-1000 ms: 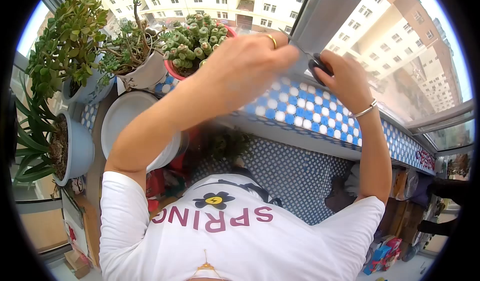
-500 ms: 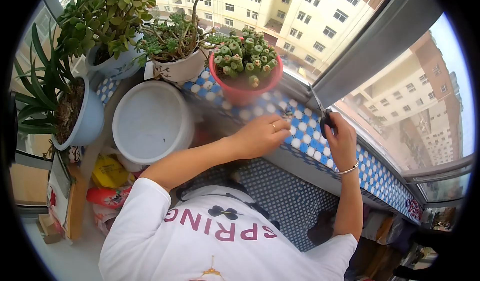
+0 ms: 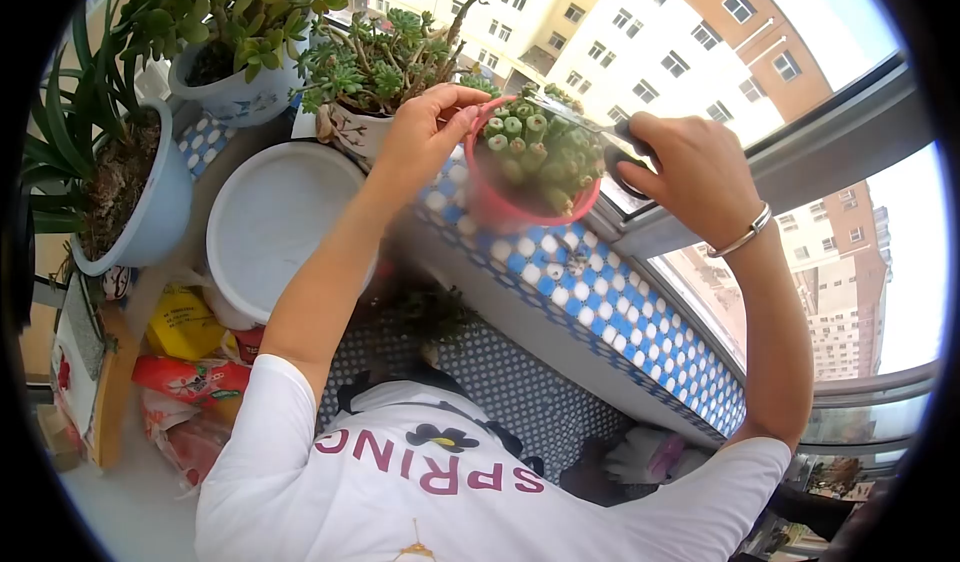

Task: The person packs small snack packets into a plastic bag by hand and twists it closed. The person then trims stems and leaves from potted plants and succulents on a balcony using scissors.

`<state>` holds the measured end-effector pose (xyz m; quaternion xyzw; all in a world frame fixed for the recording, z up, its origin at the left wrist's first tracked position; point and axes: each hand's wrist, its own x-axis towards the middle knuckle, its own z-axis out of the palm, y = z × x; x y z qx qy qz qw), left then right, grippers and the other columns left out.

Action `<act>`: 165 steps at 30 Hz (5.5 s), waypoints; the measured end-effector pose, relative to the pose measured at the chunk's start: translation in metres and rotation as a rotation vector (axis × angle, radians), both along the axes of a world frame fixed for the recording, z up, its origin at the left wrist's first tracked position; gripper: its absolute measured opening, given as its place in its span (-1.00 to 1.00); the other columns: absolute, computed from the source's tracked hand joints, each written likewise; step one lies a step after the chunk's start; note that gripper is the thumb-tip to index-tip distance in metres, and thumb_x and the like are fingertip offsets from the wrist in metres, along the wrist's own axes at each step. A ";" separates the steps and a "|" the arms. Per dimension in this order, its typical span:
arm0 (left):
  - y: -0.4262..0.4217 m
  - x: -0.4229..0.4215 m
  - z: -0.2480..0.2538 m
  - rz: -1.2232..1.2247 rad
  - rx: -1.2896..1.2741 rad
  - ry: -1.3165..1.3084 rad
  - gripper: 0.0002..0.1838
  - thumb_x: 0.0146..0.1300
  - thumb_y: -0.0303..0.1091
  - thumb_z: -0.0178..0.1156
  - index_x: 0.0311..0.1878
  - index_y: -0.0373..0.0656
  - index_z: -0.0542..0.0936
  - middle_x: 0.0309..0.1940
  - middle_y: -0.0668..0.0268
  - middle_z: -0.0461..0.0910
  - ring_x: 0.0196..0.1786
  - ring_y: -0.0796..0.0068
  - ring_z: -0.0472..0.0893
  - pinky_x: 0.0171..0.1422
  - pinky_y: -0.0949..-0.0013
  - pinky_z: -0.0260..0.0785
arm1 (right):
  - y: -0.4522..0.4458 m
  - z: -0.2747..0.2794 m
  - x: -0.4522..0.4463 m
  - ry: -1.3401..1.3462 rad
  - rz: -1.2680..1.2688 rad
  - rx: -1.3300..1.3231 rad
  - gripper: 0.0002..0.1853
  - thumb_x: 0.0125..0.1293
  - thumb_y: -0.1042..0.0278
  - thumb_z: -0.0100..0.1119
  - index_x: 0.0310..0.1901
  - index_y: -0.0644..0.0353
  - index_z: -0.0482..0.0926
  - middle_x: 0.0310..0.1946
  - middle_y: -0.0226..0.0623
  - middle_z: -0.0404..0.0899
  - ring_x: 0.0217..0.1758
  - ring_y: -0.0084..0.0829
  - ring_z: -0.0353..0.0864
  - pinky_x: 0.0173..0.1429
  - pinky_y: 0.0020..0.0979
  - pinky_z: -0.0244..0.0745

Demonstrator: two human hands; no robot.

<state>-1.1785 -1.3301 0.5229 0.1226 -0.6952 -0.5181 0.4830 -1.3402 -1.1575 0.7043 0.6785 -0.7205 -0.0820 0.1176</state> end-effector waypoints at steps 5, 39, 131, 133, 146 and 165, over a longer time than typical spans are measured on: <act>-0.004 -0.009 0.011 0.026 0.008 -0.140 -0.86 0.27 -0.43 0.19 -0.22 -0.32 0.61 -0.41 0.29 0.64 -0.38 0.54 0.59 -0.28 0.45 0.43 | -0.038 0.021 0.019 0.213 0.034 0.158 -0.77 0.15 0.15 0.23 -0.38 0.15 0.65 -0.54 -0.27 0.60 -0.41 -0.25 0.59 -0.26 -0.30 0.49; -0.012 -0.019 0.002 -0.119 0.247 0.034 -0.84 0.30 -0.39 0.18 -0.31 -0.31 0.54 -0.46 0.29 0.60 -0.41 0.57 0.52 -0.29 0.44 0.39 | -0.068 0.021 0.036 0.359 -0.003 0.328 -0.77 0.18 0.19 0.20 -0.47 0.15 0.66 -0.59 -0.24 0.58 -0.48 -0.28 0.58 -0.31 -0.28 0.49; -0.169 0.192 0.047 0.206 -0.368 -0.206 -0.42 0.18 -0.59 0.11 0.31 0.01 0.44 0.25 0.14 0.43 0.24 0.21 0.46 0.29 0.28 0.31 | -0.149 -0.005 0.139 -0.042 0.371 -0.051 -0.81 0.10 0.28 0.30 -0.39 0.19 0.54 -0.61 -0.19 0.52 -0.47 -0.14 0.55 -0.29 -0.19 0.43; -0.168 0.191 0.052 0.173 -0.259 -0.186 -0.47 0.18 -0.58 0.12 0.26 -0.01 0.49 0.22 0.17 0.46 0.18 0.22 0.50 0.22 0.26 0.37 | -0.151 -0.002 0.137 -0.028 0.351 -0.072 -0.82 0.11 0.29 0.29 -0.39 0.19 0.54 -0.61 -0.18 0.52 -0.47 -0.14 0.55 -0.29 -0.19 0.43; -0.163 0.134 0.011 0.302 -0.262 -0.654 -0.59 0.34 -0.19 0.06 0.23 -0.06 0.45 -0.08 0.04 0.59 -0.03 -0.02 0.56 0.06 0.09 0.38 | -0.215 0.001 0.120 0.378 0.168 -0.036 -0.83 0.17 0.20 0.23 -0.44 0.09 0.64 -0.54 -0.30 0.61 -0.45 -0.33 0.64 -0.34 -0.30 0.53; -0.250 0.027 0.004 0.076 -0.084 -0.575 -0.69 0.42 -0.30 0.01 0.10 -0.25 0.52 0.05 0.23 0.58 0.15 0.37 0.51 0.23 0.33 0.30 | -0.243 0.030 0.114 0.577 -0.007 0.112 -0.80 0.14 0.17 0.28 -0.41 0.13 0.66 -0.51 -0.32 0.64 -0.36 -0.34 0.67 -0.30 -0.33 0.56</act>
